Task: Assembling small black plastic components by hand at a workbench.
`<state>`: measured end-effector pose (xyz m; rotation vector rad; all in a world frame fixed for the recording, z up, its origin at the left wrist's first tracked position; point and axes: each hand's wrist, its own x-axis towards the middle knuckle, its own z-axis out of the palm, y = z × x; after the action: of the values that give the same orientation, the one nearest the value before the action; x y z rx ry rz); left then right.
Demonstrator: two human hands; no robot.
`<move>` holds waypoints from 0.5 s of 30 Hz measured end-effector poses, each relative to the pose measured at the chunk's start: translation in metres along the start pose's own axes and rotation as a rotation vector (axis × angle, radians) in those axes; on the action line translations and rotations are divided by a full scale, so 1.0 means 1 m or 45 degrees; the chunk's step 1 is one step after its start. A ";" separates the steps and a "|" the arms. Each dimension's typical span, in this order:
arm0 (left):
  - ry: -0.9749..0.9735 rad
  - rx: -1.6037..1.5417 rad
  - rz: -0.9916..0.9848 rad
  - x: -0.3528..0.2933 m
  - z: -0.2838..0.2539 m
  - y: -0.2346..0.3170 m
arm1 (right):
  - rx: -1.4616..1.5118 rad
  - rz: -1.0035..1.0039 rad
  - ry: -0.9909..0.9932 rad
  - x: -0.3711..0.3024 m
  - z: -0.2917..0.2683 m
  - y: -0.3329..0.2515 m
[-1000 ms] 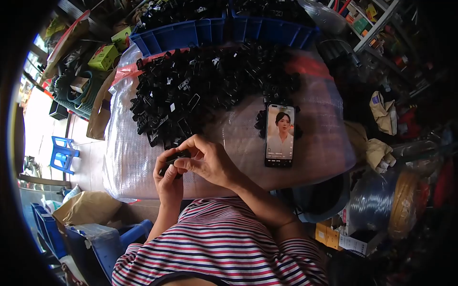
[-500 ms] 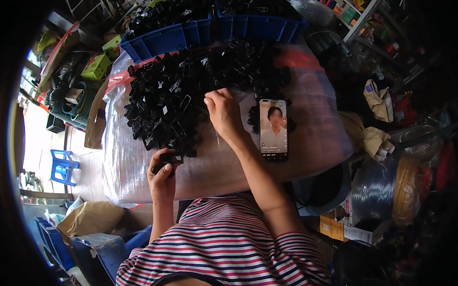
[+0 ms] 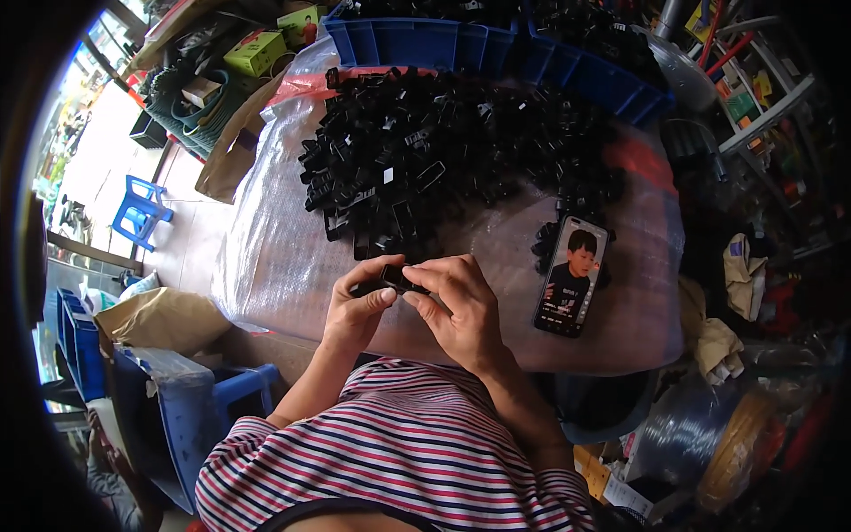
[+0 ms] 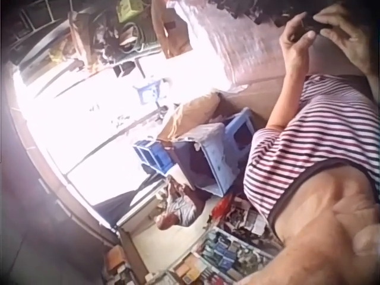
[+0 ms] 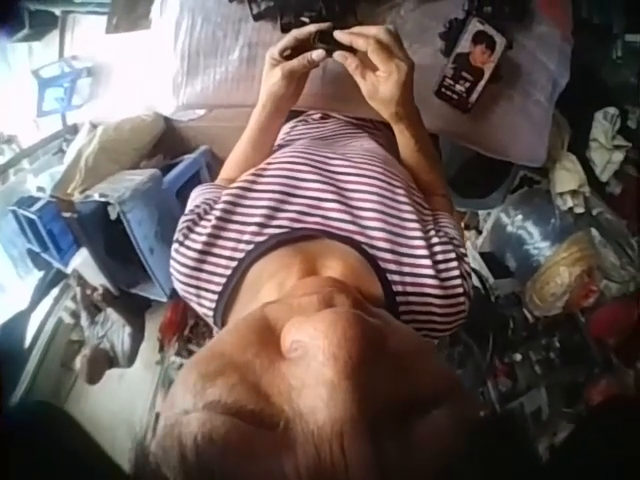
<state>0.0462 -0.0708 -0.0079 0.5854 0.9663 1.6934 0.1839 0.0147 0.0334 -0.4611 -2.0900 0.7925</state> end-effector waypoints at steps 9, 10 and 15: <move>0.081 -0.268 0.021 -0.004 0.005 -0.006 | 0.069 0.078 0.010 -0.011 0.024 0.005; 0.118 -0.266 0.044 -0.004 0.005 -0.006 | 0.171 0.213 0.001 -0.013 0.022 0.001; 0.154 -0.102 0.125 -0.011 0.001 -0.008 | 0.521 0.568 -0.073 -0.017 0.024 0.008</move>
<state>0.0552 -0.0794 -0.0131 0.4887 0.9631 1.8643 0.1752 0.0015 0.0074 -0.6895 -1.8261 1.4711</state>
